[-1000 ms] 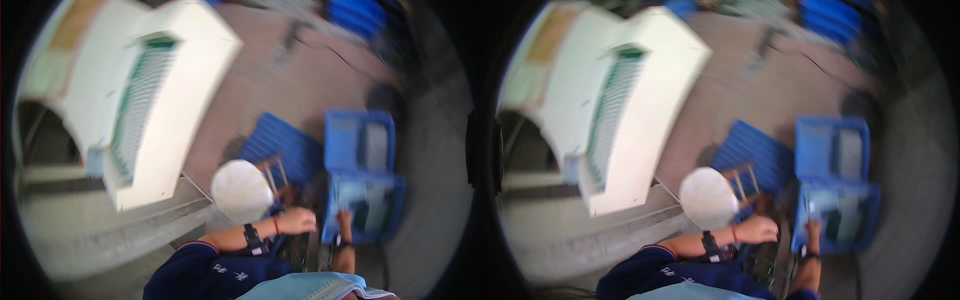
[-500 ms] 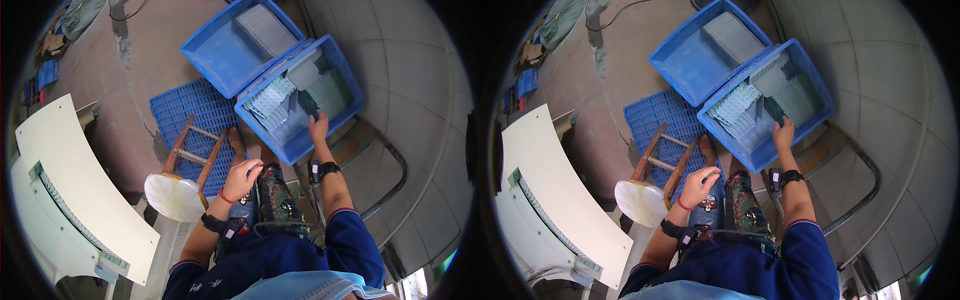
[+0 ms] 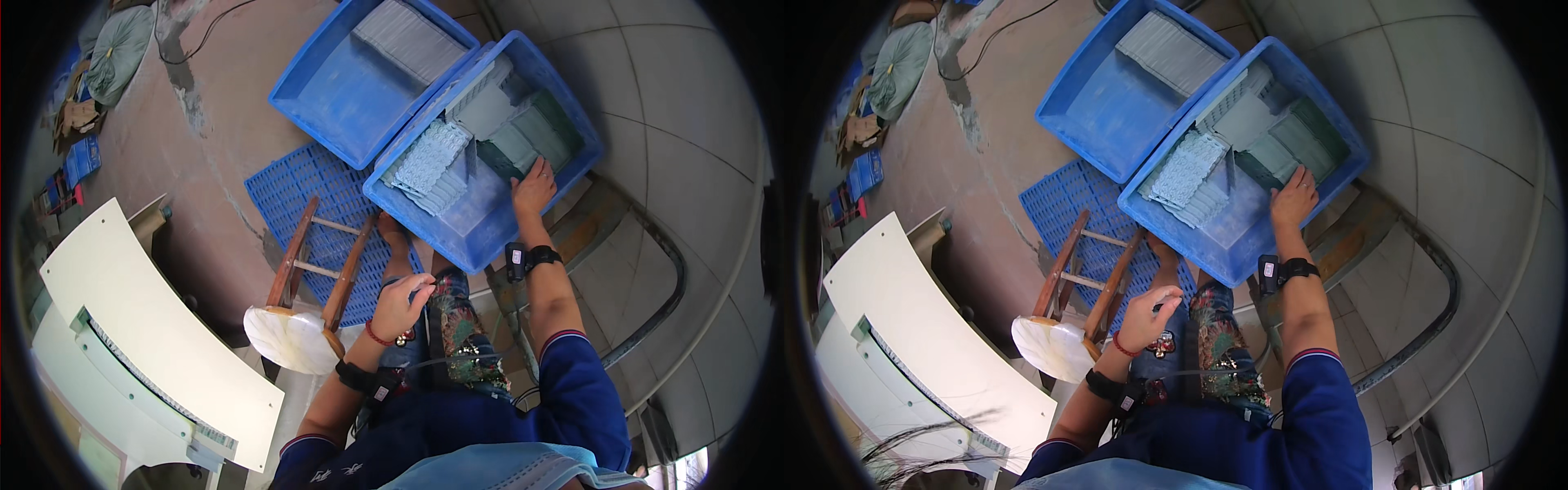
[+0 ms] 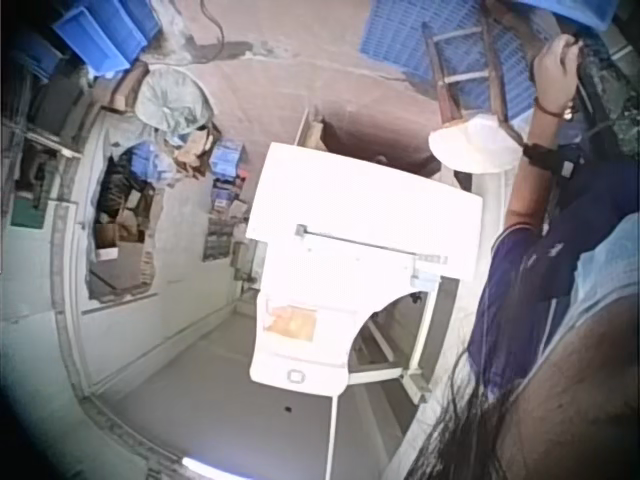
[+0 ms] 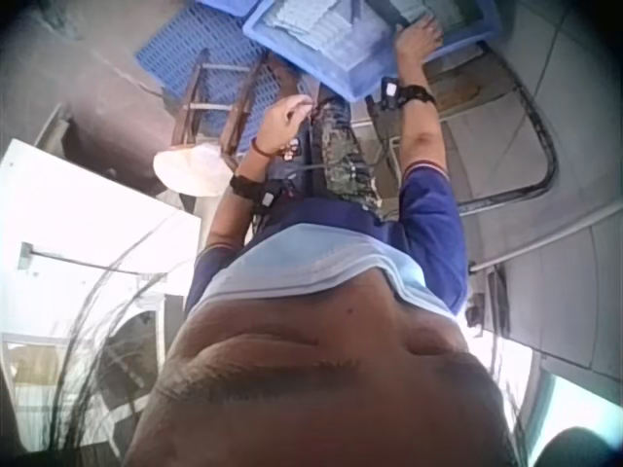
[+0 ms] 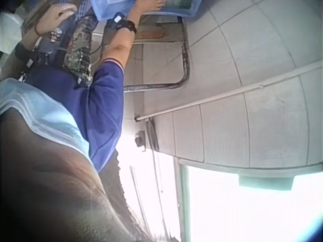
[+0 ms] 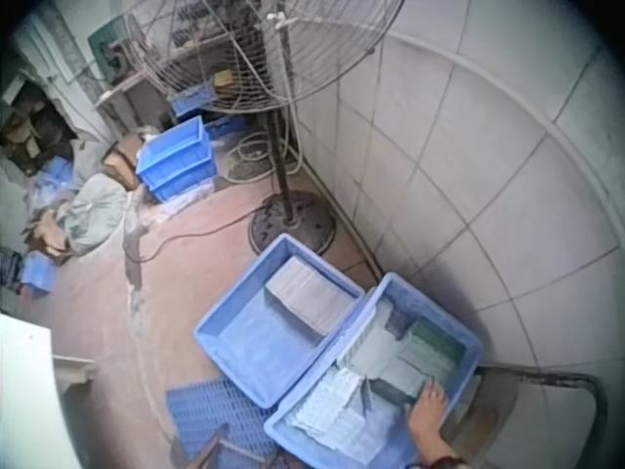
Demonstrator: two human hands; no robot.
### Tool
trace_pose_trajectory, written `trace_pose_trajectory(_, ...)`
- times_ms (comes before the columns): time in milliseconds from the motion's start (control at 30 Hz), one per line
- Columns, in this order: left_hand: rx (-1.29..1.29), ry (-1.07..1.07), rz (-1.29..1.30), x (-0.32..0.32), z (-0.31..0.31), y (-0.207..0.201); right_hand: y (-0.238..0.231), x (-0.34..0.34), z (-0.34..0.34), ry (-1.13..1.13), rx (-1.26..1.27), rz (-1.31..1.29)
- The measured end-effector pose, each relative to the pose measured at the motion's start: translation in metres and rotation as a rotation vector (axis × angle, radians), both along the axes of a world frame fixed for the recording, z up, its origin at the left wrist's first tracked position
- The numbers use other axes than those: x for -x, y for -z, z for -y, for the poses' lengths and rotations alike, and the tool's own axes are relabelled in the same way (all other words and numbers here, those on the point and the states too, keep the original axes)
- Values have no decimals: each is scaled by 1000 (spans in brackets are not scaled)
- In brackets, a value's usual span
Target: Loading green circuit board plates into the slots of a processing machine.
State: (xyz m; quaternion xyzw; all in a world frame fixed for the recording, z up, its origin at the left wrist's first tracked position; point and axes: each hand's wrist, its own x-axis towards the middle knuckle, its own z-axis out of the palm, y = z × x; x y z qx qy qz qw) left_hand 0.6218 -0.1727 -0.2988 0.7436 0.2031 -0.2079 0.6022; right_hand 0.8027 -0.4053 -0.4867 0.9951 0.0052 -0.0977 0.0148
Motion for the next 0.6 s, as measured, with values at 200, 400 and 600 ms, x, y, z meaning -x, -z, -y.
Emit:
trace_pose_trajectory(200,2,-16,-8,-7,0,2,4,3,7,-69,35,33)
trace_pose_trajectory(400,-46,17,-51,-1,-7,1,-5,10,-6,7,-9,-145)
trace_pose_trajectory(600,-91,-8,-20,8,-12,7,22,-1,8,-165,-47,-65)
